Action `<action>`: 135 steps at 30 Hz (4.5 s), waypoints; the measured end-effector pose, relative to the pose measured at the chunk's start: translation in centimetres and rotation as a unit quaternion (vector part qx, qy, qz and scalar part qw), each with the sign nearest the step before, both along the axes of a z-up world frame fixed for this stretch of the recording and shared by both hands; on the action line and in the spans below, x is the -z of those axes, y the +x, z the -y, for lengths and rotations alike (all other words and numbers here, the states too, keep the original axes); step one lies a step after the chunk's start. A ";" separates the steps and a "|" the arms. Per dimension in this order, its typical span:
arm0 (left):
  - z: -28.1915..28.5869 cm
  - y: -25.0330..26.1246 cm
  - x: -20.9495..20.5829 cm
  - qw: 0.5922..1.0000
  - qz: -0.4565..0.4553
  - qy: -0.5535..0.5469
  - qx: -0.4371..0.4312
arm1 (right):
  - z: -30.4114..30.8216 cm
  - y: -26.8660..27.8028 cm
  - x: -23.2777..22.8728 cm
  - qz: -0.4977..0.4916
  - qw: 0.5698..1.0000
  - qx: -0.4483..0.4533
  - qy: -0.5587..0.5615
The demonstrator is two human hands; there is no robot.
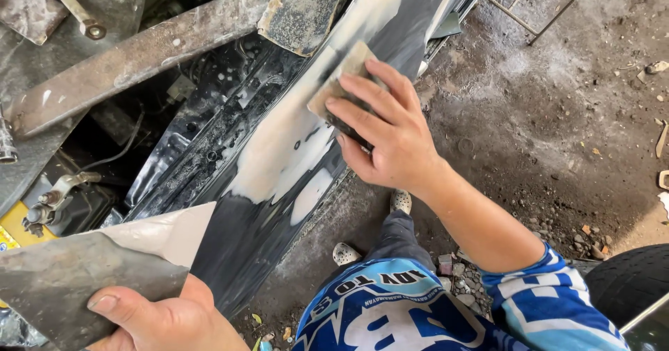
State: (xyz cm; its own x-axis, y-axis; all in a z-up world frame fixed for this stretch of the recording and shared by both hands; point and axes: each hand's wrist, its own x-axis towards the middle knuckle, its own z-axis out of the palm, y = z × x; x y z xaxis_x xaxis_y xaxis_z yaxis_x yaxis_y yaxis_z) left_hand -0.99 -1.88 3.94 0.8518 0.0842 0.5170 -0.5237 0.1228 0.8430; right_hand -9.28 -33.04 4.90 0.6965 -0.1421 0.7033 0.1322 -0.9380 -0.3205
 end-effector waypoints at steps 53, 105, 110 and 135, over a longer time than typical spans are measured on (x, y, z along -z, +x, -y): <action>-3.6 2.4 0.3 0.985 0.078 -0.153 -0.017 | -9.6 -7.5 7.0 -0.053 0.812 -0.164 0.557; -8.3 2.5 0.8 0.663 0.326 0.557 -0.380 | -6.8 -2.1 5.8 -0.087 0.995 -0.033 -0.020; -10.5 3.5 2.9 0.686 0.329 0.558 -0.330 | -4.4 -0.8 3.9 0.008 1.000 -0.012 -0.022; 3.0 -5.6 7.0 0.933 -0.298 -0.173 0.108 | -8.6 -8.3 -0.1 -0.059 0.917 -0.281 0.277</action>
State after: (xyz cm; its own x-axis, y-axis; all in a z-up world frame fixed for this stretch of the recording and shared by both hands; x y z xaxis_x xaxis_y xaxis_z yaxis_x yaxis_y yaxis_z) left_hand -6.63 -4.88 -3.08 0.9956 -0.0491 -0.0797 0.0936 0.4901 0.8666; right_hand -17.61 -24.49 4.99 0.8358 -0.0492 0.5469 0.4791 -0.4214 -0.7700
